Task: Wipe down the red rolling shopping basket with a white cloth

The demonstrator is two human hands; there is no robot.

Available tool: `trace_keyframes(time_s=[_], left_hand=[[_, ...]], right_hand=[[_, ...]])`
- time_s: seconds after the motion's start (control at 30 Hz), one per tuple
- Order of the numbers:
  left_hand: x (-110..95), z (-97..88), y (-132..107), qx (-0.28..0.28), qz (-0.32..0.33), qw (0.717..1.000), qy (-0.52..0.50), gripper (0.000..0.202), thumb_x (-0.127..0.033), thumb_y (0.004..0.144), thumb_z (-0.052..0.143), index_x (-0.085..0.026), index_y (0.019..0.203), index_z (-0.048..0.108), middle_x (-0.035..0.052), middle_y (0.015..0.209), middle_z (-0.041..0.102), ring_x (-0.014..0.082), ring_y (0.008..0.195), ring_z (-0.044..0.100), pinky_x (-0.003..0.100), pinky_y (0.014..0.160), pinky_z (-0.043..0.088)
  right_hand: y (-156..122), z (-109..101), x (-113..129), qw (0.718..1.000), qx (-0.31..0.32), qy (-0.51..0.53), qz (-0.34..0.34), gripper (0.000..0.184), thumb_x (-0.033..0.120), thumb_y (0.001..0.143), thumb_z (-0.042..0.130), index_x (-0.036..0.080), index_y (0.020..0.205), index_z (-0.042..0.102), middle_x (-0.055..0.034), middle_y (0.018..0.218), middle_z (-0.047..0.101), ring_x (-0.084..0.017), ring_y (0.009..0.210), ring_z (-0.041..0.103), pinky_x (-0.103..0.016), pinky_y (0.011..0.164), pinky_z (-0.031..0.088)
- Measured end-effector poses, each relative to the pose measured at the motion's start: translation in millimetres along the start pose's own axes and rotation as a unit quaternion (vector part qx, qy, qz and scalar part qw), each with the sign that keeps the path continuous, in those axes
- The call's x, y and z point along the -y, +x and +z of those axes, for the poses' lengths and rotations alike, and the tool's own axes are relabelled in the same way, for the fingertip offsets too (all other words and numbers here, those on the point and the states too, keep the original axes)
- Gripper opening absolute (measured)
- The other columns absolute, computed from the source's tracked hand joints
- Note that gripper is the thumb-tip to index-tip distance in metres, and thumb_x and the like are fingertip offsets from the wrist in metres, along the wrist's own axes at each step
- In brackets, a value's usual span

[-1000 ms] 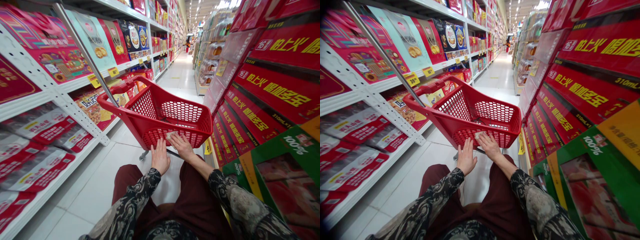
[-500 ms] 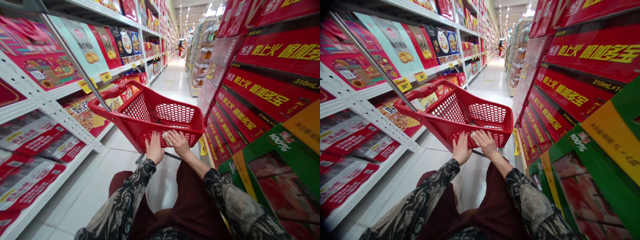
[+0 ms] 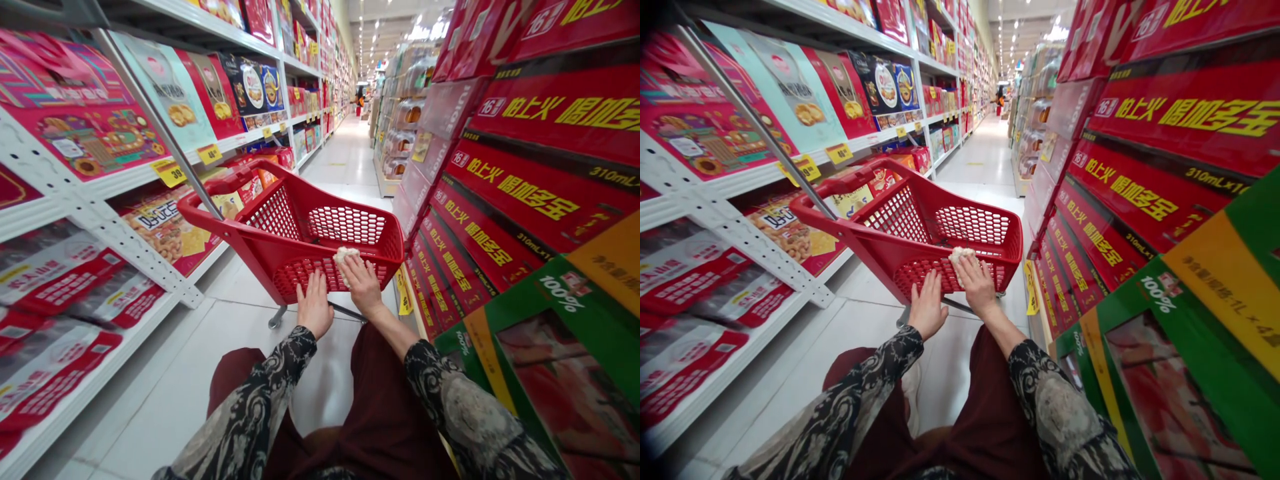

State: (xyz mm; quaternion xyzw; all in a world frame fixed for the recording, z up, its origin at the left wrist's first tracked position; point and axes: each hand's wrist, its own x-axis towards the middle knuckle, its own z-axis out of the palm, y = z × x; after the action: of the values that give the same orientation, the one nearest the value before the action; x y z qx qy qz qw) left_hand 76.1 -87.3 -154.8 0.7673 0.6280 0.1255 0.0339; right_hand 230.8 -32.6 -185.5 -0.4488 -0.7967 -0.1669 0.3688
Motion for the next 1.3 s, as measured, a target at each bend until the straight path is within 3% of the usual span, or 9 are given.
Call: trace_keyframes(time_s=[0.2, 0.4, 0.47, 0.67, 0.73, 0.93, 1.0, 1.13, 1.3], left_hand=[[-12.3, -0.6, -1.8, 0.028, 0.030, 0.999, 0.012, 0.077, -0.017, 0.068, 0.047, -0.007, 0.140, 0.021, 0.0138, 0.149, 0.016, 0.0236, 0.138, 0.014, 0.052, 0.110, 0.010], [-22.8, 5.0, 2.0, 0.018, 0.061, 0.998, 0.019, 0.075, -0.018, 0.069, 0.046, -0.006, 0.139, 0.021, 0.0128, 0.150, 0.015, 0.0234, 0.138, 0.014, 0.053, 0.110, 0.010], [-30.0, 7.5, 3.8, 0.016, 0.073, 0.997, 0.018, 0.075, -0.018, 0.069, 0.045, -0.006, 0.139, 0.021, 0.0126, 0.150, 0.015, 0.0235, 0.138, 0.014, 0.053, 0.110, 0.011], [-49.6, 17.1, 1.6, 0.022, 0.143, 0.989, 0.023, 0.071, -0.018, 0.072, 0.042, -0.007, 0.139, 0.023, 0.0132, 0.149, 0.018, 0.0243, 0.138, 0.015, 0.054, 0.109, 0.013], [-50.7, 19.6, -0.2, 0.023, 0.156, 0.987, 0.029, 0.069, -0.018, 0.073, 0.041, -0.008, 0.139, 0.023, 0.0135, 0.149, 0.018, 0.0243, 0.138, 0.014, 0.054, 0.109, 0.013], [-52.7, 18.9, 3.8, 0.022, 0.154, 0.988, 0.026, 0.070, -0.017, 0.073, 0.041, -0.006, 0.139, 0.022, 0.0135, 0.149, 0.016, 0.0242, 0.138, 0.013, 0.055, 0.109, 0.012], [-57.0, 18.7, 7.6, 0.016, 0.160, 0.987, 0.024, 0.068, -0.016, 0.074, 0.039, -0.006, 0.139, 0.022, 0.0129, 0.150, 0.016, 0.0237, 0.138, 0.013, 0.055, 0.109, 0.011], [-61.4, 22.7, 12.2, 0.010, 0.179, 0.983, 0.030, 0.064, -0.016, 0.077, 0.034, -0.007, 0.139, 0.023, 0.0112, 0.150, 0.016, 0.0225, 0.138, 0.012, 0.054, 0.110, 0.009], [-42.9, 30.1, 8.9, 0.034, 0.157, 0.986, 0.047, 0.063, -0.016, 0.077, 0.034, -0.007, 0.139, 0.025, 0.0113, 0.149, 0.018, 0.0233, 0.138, 0.013, 0.054, 0.110, 0.009]], right_hand=[[-35.2, 4.7, 8.5, 0.997, 0.066, 0.002, -0.035, 0.041, 0.011, 0.086, 0.041, 0.018, 0.126, 0.050, -0.0092, 0.128, 0.054, -0.020, 0.126, 0.041, -0.042, 0.105, 0.026], [-24.1, -38.7, -10.6, 0.995, -0.091, 0.001, 0.042, 0.042, 0.011, 0.086, 0.037, 0.016, 0.126, 0.049, -0.0118, 0.127, 0.054, -0.020, 0.130, 0.035, -0.045, 0.105, 0.026], [-23.6, -43.2, -16.9, 0.992, -0.108, -0.018, 0.065, 0.042, 0.010, 0.086, 0.037, 0.015, 0.126, 0.049, -0.0128, 0.128, 0.053, -0.021, 0.130, 0.034, -0.046, 0.105, 0.026], [-58.5, -12.3, -8.9, 0.998, 0.043, -0.023, 0.050, 0.039, 0.008, 0.085, 0.037, 0.014, 0.118, 0.056, -0.0109, 0.121, 0.059, -0.022, 0.120, 0.047, -0.044, 0.100, 0.032], [-67.7, -10.5, -5.7, 0.996, 0.056, -0.017, 0.065, 0.039, 0.008, 0.084, 0.037, 0.014, 0.118, 0.056, -0.0110, 0.121, 0.059, -0.022, 0.119, 0.048, -0.043, 0.099, 0.033], [-61.7, -48.8, -27.3, 0.986, -0.088, -0.043, 0.132, 0.046, 0.012, 0.085, 0.036, 0.016, 0.130, 0.045, -0.0135, 0.129, 0.052, -0.021, 0.130, 0.035, -0.047, 0.105, 0.025], [-59.6, -52.5, -33.4, 0.982, -0.098, -0.060, 0.151, 0.047, 0.011, 0.085, 0.035, 0.016, 0.132, 0.043, -0.0136, 0.130, 0.050, -0.021, 0.131, 0.032, -0.047, 0.105, 0.023], [-67.3, -28.1, -25.5, 0.987, -0.023, -0.060, 0.145, 0.043, 0.013, 0.086, 0.035, 0.016, 0.127, 0.048, -0.0129, 0.129, 0.052, -0.021, 0.127, 0.038, -0.044, 0.104, 0.026], [-78.7, 6.6, -1.6, 0.987, 0.041, -0.031, 0.155, 0.044, 0.010, 0.083, 0.038, 0.015, 0.125, 0.050, -0.0135, 0.129, 0.052, -0.022, 0.125, 0.040, -0.042, 0.102, 0.028]])
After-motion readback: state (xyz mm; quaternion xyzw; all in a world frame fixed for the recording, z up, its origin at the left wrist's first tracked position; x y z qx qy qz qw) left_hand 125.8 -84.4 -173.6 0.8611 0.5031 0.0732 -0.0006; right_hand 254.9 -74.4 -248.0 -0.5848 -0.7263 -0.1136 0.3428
